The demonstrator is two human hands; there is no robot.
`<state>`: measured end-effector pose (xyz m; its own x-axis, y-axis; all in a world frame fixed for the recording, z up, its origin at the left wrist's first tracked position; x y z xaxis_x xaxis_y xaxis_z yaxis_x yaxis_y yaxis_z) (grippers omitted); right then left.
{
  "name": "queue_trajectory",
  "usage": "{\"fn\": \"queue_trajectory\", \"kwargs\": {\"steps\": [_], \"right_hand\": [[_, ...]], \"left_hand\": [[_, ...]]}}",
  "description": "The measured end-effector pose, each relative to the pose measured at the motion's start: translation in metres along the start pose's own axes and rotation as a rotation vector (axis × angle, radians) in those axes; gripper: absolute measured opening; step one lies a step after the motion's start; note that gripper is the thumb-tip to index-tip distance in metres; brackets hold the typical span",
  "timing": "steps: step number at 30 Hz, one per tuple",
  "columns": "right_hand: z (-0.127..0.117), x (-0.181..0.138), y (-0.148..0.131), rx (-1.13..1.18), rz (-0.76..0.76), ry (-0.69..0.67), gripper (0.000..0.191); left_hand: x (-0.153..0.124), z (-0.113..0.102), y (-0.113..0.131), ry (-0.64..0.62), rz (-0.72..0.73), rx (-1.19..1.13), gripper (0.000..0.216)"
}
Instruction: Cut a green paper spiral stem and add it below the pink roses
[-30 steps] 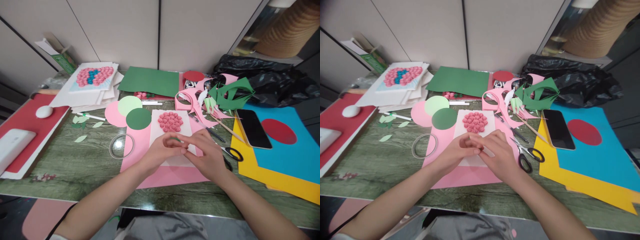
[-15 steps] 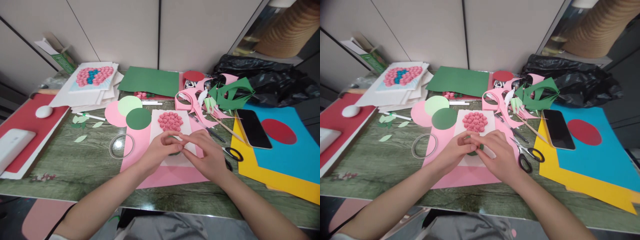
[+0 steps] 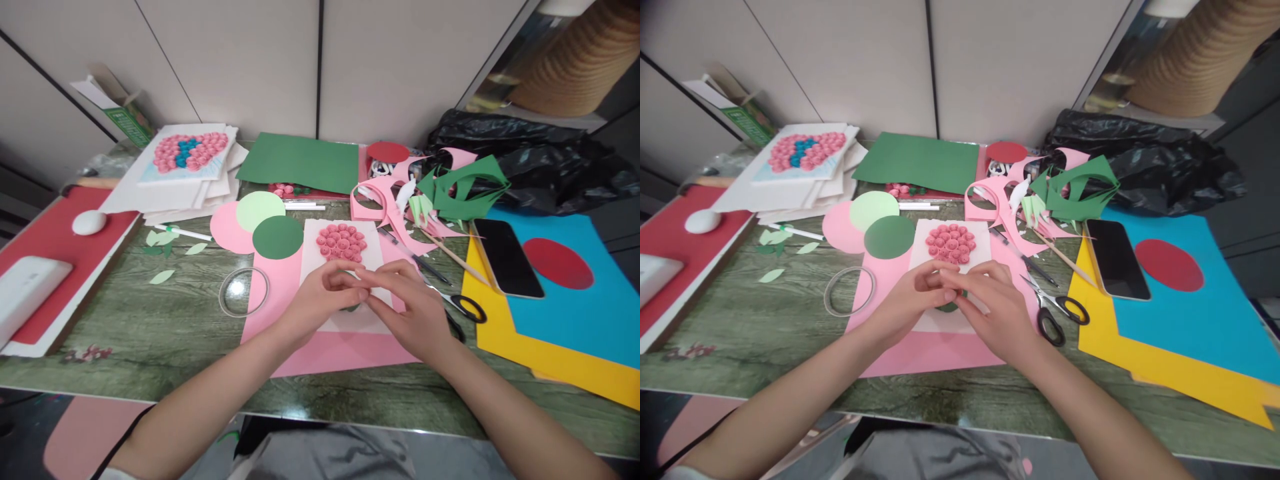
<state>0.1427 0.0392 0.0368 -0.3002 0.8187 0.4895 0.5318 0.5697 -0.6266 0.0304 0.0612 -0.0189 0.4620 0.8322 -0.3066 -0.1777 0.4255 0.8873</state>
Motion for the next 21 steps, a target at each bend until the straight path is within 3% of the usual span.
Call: {"fn": "queue_trajectory", "kwargs": {"steps": [14,21], "right_hand": [[0.001,0.002,-0.004,-0.054,-0.053,0.033,0.033],[-0.001,0.000,-0.001,0.006,-0.031,0.030,0.039]], "left_hand": [[0.000,0.011,0.001,-0.112,0.051,-0.001,0.016],[0.002,-0.001,-0.004,-0.015,0.016,-0.030,0.027]]}}
Point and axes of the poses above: each hand's wrist, its own x-axis towards the middle knuckle, its own z-axis out of the palm, y = z × x, the point moved 7 cm from there along x, towards the middle knuckle, and after that the axes turned 4 degrees about x, right-handed, at the moved point
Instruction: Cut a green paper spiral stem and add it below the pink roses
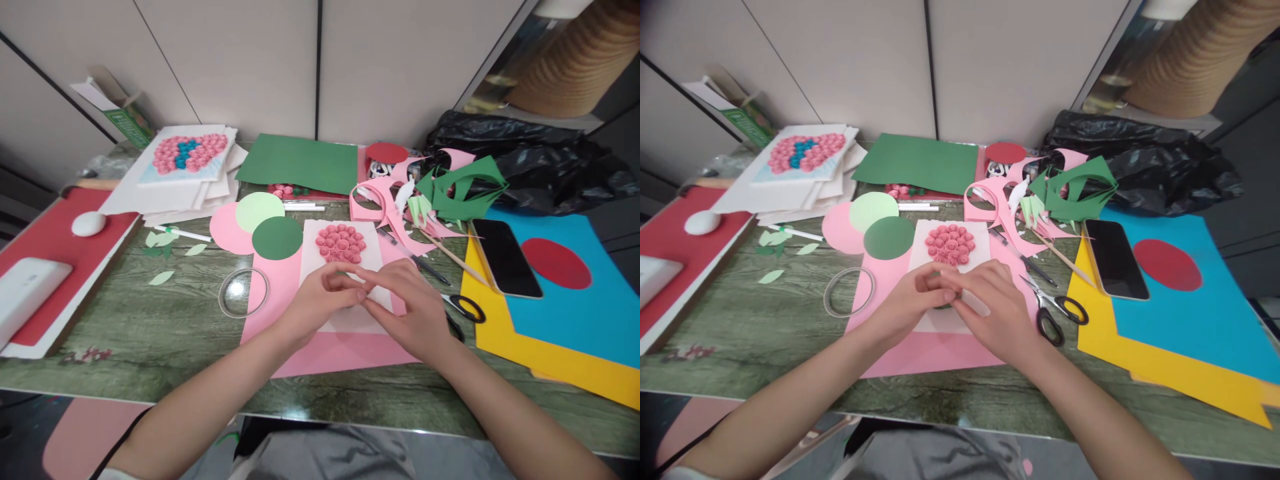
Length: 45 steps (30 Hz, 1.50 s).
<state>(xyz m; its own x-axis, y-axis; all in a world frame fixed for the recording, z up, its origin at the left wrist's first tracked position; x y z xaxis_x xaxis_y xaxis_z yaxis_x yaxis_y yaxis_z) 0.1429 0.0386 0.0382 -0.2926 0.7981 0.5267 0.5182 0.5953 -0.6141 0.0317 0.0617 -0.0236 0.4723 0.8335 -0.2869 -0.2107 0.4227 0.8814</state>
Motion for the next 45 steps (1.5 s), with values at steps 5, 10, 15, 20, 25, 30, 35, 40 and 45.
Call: {"fn": "queue_trajectory", "kwargs": {"steps": [5,10,15,20,25,30,35,40,45], "right_hand": [[-0.002,-0.001,0.003,0.012,0.025,0.013,0.040],[0.004,-0.001,0.004,-0.008,0.012,-0.050,0.041],[0.007,-0.001,0.004,-0.015,0.003,-0.068,0.042],[0.002,-0.002,0.005,-0.037,0.037,-0.016,0.045],[-0.001,0.000,0.002,-0.043,0.039,0.007,0.045],[-0.001,0.001,0.000,-0.053,0.009,0.016,0.037],[0.002,0.002,-0.003,-0.060,-0.036,-0.021,0.037],[0.004,0.001,-0.005,-0.020,-0.068,-0.028,0.041],[0.000,0.002,-0.003,0.023,-0.014,-0.029,0.045]], "left_hand": [[0.001,-0.004,0.000,0.022,0.000,-0.008,0.029],[0.000,-0.003,0.002,0.030,0.003,-0.001,0.027],[-0.001,-0.001,0.006,0.025,0.046,0.027,0.023],[-0.001,0.001,0.005,0.003,0.034,0.062,0.022],[-0.001,0.004,0.003,-0.026,0.020,0.049,0.023],[-0.002,0.008,0.004,-0.062,0.015,0.037,0.020],[-0.004,0.013,0.006,-0.107,0.040,0.072,0.016],[-0.004,0.013,0.006,-0.086,0.035,0.052,0.016],[-0.003,0.004,0.004,-0.012,0.018,-0.007,0.023]]}}
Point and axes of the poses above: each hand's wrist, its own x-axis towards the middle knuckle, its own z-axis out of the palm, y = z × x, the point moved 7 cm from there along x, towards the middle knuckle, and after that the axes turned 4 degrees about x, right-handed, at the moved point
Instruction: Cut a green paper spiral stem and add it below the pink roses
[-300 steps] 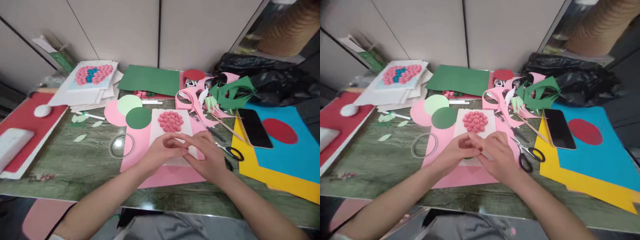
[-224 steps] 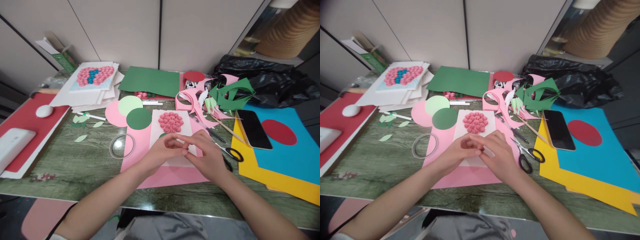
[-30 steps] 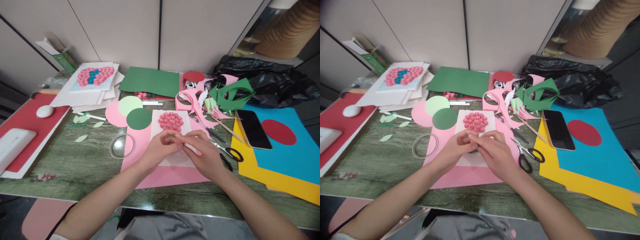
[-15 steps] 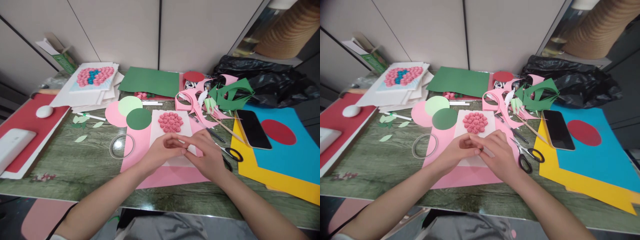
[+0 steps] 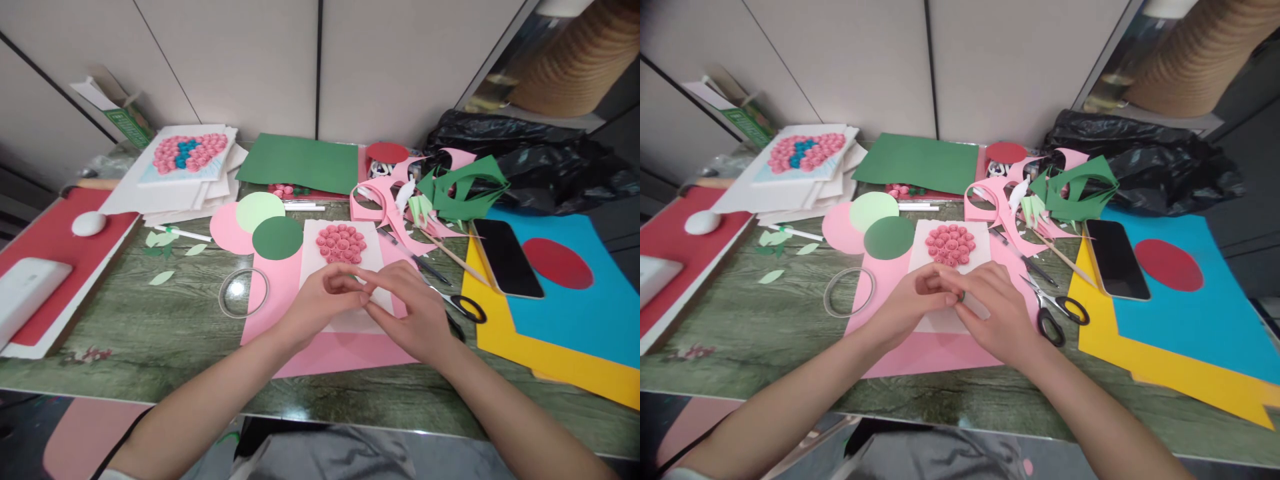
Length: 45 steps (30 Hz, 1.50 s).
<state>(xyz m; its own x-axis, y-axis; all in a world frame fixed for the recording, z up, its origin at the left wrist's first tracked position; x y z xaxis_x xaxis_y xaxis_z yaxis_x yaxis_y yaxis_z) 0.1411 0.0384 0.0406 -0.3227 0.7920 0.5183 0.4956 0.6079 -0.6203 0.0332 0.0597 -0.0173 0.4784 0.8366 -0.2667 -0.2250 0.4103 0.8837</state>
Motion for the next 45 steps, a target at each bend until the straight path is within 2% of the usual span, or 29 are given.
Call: {"fn": "queue_trajectory", "kwargs": {"steps": [6,14,18,24,31,35,45], "right_hand": [[-0.003,0.000,0.002,0.008,0.015,0.025,0.047],[0.006,-0.004,0.007,-0.023,0.037,-0.080,0.046],[0.004,-0.003,0.008,-0.046,0.064,-0.056,0.049],[-0.001,-0.001,0.003,-0.080,0.045,0.008,0.048],[0.002,0.000,-0.004,-0.067,-0.055,-0.007,0.044],[0.003,0.000,-0.003,-0.050,-0.073,-0.001,0.046],[-0.002,-0.003,0.003,-0.035,0.014,0.008,0.046]], "left_hand": [[0.001,-0.005,0.000,0.037,0.022,0.031,0.026],[0.001,-0.003,0.004,0.025,0.032,0.058,0.023],[0.000,-0.002,0.004,0.027,0.033,0.070,0.027],[-0.001,0.003,0.000,-0.004,-0.004,0.058,0.027],[-0.002,0.011,0.002,-0.103,0.029,0.078,0.018],[-0.002,0.009,0.002,-0.072,0.028,0.048,0.018],[0.000,-0.001,-0.002,0.002,-0.004,-0.009,0.027]]}}
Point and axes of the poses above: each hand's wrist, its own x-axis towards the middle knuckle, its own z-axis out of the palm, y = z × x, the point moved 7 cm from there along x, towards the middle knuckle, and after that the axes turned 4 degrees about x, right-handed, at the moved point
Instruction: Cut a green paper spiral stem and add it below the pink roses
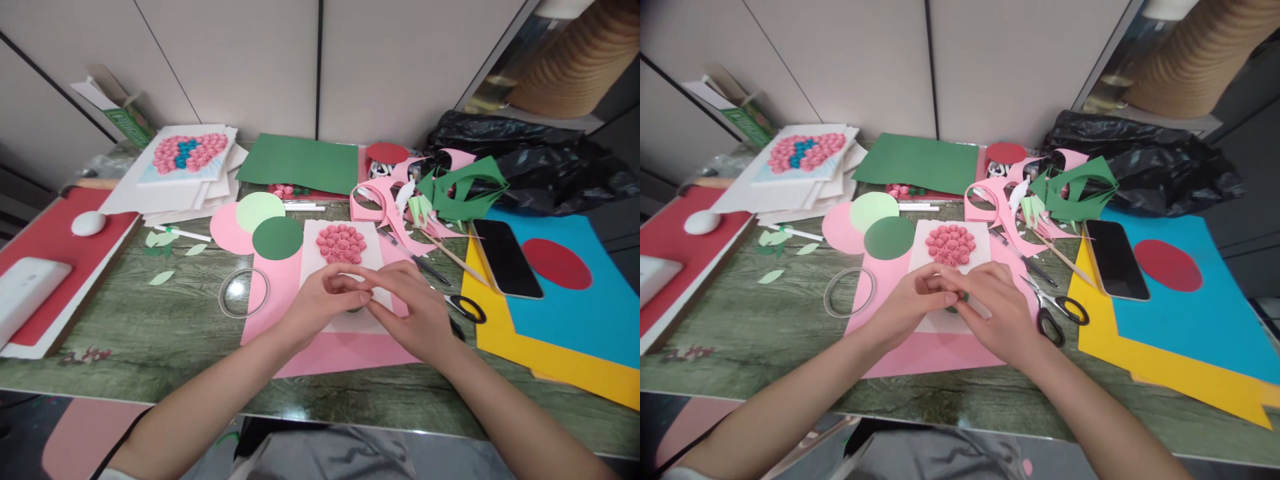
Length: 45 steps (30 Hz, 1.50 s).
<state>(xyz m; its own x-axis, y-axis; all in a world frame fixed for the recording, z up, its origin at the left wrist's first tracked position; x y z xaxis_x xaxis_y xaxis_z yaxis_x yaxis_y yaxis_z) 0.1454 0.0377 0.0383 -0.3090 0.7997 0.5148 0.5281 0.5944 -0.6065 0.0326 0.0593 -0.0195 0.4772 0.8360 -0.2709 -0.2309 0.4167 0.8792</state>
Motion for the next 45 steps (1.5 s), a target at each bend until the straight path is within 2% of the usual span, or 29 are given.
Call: {"fn": "queue_trajectory", "kwargs": {"steps": [7,15,21,27,31,37,45], "right_hand": [[0.006,0.001,0.000,-0.038,-0.050,-0.059,0.049],[0.003,0.003,-0.006,-0.089,-0.090,0.010,0.040],[0.004,0.002,-0.007,-0.093,-0.100,0.008,0.035],[0.006,0.004,-0.011,-0.080,-0.121,-0.025,0.033],[0.007,0.003,-0.009,-0.074,-0.105,-0.031,0.037],[0.004,0.001,-0.001,-0.019,-0.017,-0.011,0.046],[0.006,0.000,0.002,-0.018,-0.002,-0.049,0.041]], "left_hand": [[0.000,0.000,0.004,0.016,0.027,0.040,0.028],[0.001,0.002,0.001,0.012,-0.019,0.077,0.033],[0.000,0.010,0.004,-0.082,0.030,0.107,0.025],[0.000,0.014,0.001,-0.135,0.008,0.122,0.025],[0.001,0.011,0.002,-0.100,0.021,0.075,0.018],[0.002,-0.002,-0.002,-0.006,-0.004,-0.013,0.026],[0.003,-0.006,0.002,0.022,0.034,-0.050,0.025]]}}
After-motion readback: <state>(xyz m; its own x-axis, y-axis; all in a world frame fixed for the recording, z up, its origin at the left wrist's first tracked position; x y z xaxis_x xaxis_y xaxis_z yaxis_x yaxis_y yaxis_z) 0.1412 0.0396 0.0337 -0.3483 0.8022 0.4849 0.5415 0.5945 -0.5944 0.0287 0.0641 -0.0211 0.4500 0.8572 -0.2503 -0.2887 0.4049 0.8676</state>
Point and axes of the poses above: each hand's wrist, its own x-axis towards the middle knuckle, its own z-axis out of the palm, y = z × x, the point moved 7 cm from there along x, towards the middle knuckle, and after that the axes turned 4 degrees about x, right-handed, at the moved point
